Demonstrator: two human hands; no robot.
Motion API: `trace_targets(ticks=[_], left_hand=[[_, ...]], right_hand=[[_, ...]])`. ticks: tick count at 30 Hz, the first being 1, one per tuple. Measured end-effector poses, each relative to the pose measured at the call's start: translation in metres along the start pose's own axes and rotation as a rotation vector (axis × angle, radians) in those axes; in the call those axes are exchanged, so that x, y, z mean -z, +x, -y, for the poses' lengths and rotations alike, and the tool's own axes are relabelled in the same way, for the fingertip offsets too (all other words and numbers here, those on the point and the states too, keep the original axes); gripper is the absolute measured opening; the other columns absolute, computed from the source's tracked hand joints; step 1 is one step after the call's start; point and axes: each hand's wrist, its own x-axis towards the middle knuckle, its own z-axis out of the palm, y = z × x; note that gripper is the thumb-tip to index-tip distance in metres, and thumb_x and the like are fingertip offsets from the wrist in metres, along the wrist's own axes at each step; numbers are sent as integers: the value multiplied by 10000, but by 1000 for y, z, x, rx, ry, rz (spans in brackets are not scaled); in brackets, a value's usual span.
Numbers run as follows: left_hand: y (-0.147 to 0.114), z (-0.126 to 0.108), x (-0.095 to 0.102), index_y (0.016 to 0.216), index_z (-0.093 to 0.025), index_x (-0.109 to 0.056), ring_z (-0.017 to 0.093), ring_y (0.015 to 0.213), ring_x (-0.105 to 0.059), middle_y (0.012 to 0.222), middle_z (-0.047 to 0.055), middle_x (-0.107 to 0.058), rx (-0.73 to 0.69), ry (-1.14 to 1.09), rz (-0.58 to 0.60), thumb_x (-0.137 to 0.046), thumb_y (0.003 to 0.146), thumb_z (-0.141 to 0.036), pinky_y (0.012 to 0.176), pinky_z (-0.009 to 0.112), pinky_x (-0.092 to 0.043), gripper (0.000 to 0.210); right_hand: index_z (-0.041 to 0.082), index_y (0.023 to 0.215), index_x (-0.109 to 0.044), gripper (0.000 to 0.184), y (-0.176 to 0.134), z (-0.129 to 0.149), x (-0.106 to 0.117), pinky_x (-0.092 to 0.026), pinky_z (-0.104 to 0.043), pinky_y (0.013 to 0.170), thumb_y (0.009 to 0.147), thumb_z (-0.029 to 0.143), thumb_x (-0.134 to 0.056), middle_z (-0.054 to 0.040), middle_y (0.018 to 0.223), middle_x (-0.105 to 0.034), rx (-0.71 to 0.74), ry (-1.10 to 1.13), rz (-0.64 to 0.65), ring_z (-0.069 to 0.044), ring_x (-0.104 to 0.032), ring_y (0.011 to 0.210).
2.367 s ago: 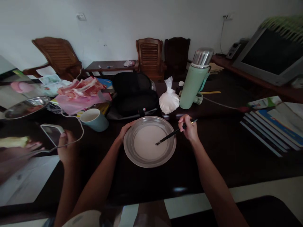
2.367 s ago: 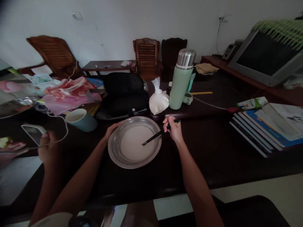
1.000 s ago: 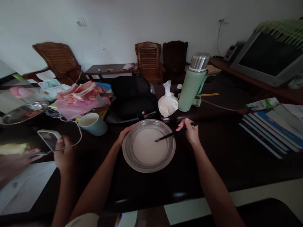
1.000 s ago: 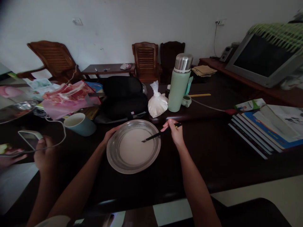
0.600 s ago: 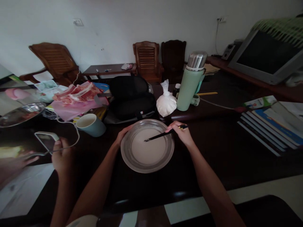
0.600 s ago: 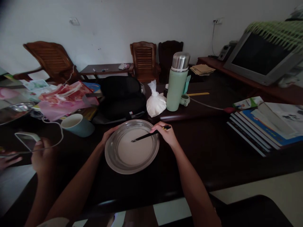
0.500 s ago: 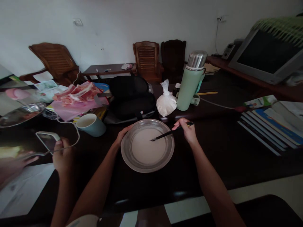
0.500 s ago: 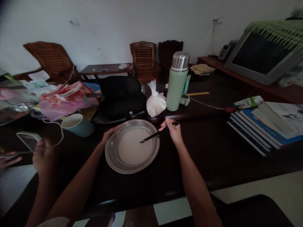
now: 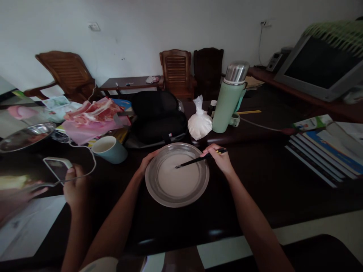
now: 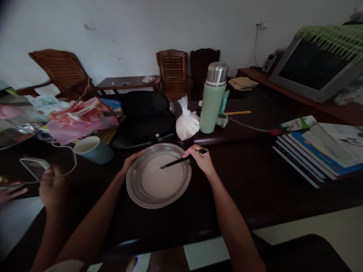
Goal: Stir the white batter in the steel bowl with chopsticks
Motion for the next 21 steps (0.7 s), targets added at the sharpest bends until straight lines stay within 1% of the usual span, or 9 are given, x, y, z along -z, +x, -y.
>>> trace_targets(ticks=[2,5,6,8,11,13,16,19,21], left_hand=[[2,-4,-2,1298,-393,-562,330,1283,-459,1313,-82,-583,-4,28,36,-201,1026,-473,820,548,-620,459],[2,-7,-2,1259,-390,-598,337,1278,-472,1276,-72,-610,7,54,1,-239,1009,-523,815,534,-629,457],[2,-7,-1,1262,-402,-594,336,1291,-459,1277,-79,-608,10,55,-15,-266,1007,-519,829,534,-629,432],[0,-4,0,1287,-441,-560,324,1327,-415,1299,-112,-586,10,43,-46,-295,1012,-481,852,533,-625,384],[-3,4,4,1316,-474,-518,300,1378,-310,1366,-157,-518,28,17,-75,-279,1030,-385,903,526,-605,383],[-4,9,5,1333,-456,-508,300,1388,-256,1408,-153,-474,39,9,-89,-251,1038,-349,924,539,-586,406],[-3,10,5,1355,-429,-497,309,1388,-239,1411,-125,-479,37,28,-92,-250,1037,-360,954,559,-564,409],[-2,8,4,1351,-420,-512,306,1378,-286,1355,-102,-543,34,60,-88,-281,1025,-411,992,528,-560,400],[-1,7,5,1343,-423,-521,300,1385,-276,1339,-104,-555,50,46,-83,-290,1017,-435,1028,536,-535,400]], right_hand=[[208,686,-671,408,1,-2,9,-525,-318,670,831,581,-591,-24,601,-730,9,-20,-103,-192,-689,594],[206,629,-656,468,2,-4,18,-511,-313,623,864,592,-534,-20,510,-682,9,-6,-177,-177,-647,505],[206,614,-649,480,1,-4,19,-503,-309,602,868,595,-525,-17,488,-667,3,8,-160,-172,-631,480],[206,614,-650,469,-1,-2,16,-492,-300,581,862,589,-541,-12,484,-662,-12,29,-67,-165,-620,468],[204,679,-678,402,-3,2,4,-508,-296,623,831,569,-601,-16,572,-713,-20,33,103,-175,-670,562],[206,699,-682,410,-2,4,-4,-525,-308,656,809,594,-609,-22,626,-739,-30,30,136,-187,-692,612],[206,701,-680,413,0,4,-4,-531,-314,679,795,603,-616,-26,642,-746,-27,1,55,-195,-701,642],[203,678,-670,404,3,1,8,-520,-313,663,817,577,-609,-24,596,-727,-16,-32,-106,-185,-678,584],[202,645,-656,435,4,-1,16,-515,-318,651,839,583,-577,-23,542,-701,-9,-25,-162,-182,-660,536]])
